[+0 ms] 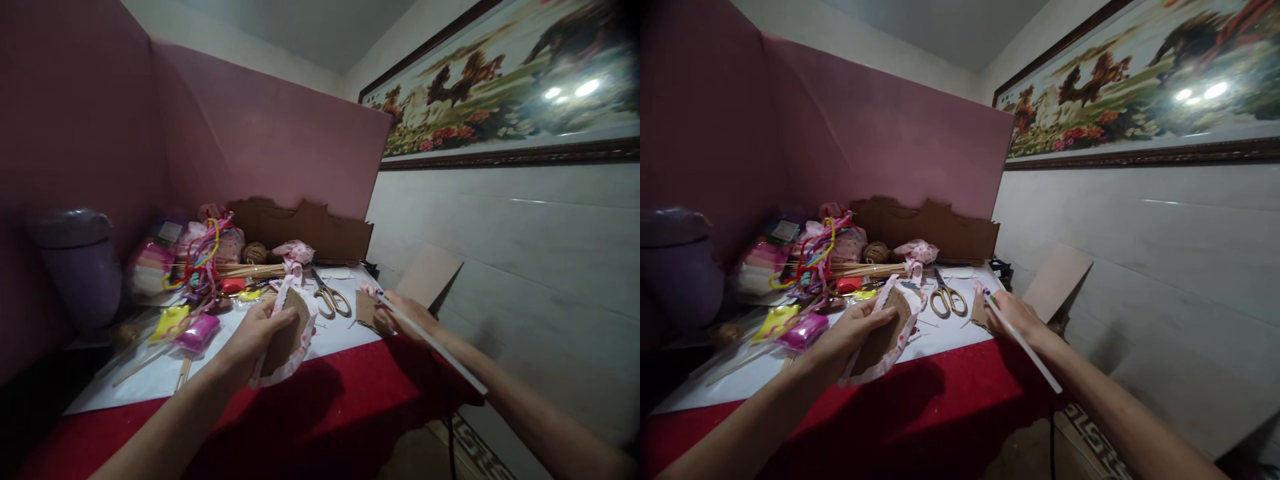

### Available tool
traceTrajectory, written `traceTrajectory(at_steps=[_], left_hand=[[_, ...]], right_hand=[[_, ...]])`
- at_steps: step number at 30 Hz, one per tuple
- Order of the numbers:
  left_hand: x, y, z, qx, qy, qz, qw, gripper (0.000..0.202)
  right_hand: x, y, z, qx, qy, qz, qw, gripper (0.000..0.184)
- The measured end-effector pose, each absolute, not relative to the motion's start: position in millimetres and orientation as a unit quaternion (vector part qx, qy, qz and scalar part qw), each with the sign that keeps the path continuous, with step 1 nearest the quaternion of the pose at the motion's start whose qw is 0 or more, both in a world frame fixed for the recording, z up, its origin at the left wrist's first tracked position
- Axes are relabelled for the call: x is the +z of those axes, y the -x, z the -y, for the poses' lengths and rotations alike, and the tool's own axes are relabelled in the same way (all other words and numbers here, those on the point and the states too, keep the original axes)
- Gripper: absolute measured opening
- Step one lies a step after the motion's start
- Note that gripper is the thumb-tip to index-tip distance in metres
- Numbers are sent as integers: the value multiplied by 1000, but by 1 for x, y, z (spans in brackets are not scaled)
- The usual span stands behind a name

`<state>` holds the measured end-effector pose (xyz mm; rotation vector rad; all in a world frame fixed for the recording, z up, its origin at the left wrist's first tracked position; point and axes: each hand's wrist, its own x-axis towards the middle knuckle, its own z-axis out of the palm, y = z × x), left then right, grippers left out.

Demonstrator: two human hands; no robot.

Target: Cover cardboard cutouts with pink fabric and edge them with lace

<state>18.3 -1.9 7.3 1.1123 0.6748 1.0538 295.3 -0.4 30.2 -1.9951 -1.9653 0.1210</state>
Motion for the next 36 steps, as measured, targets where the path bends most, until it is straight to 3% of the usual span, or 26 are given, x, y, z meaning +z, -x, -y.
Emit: traceTrajectory(at_steps=[3, 9, 11, 13, 15, 17, 19, 21, 25, 28, 31, 36], left_hand=[[7, -18, 1, 469, -493, -303, 667, 25], [7, -18, 0, 474, -487, -302, 669, 29], [10, -18, 3, 470, -486, -287, 679, 28], [14, -18, 6, 474, -482, -273, 684, 26], [16, -18, 7, 490, -472, -269, 682, 26], [18, -17, 8, 514, -461, -271, 670, 26], [18, -15, 6, 546, -453, -263, 654, 26], [19, -12, 5, 572, -451, -248, 639, 27], [22, -6, 2, 594, -468, -233, 612, 28], [24, 0, -1, 623, -480, -245, 567, 30], [23, 6, -7, 645, -492, -271, 518, 30], [20, 7, -13, 662, -537, -311, 420, 25]], right_hand=[[4, -310, -11, -14, 730, 679, 79, 31], [-4, -318, -21, -17, 728, 683, 55, 34], [7, -307, -17, -27, 716, 693, 85, 32], [20, -283, -9, -14, 661, 717, 218, 28], [33, -250, -1, 140, 592, 705, 365, 32], [41, -214, 5, 349, 521, 627, 462, 31], [42, -183, 4, 476, 452, 535, 532, 26], [39, -161, -3, 569, 405, 453, 554, 19], [30, -133, -24, 700, 299, 396, 514, 12], [29, -121, -31, 691, 269, 383, 551, 14], [29, -115, -31, 598, 291, 420, 618, 28], [23, -115, -33, 434, 360, 523, 639, 41]])
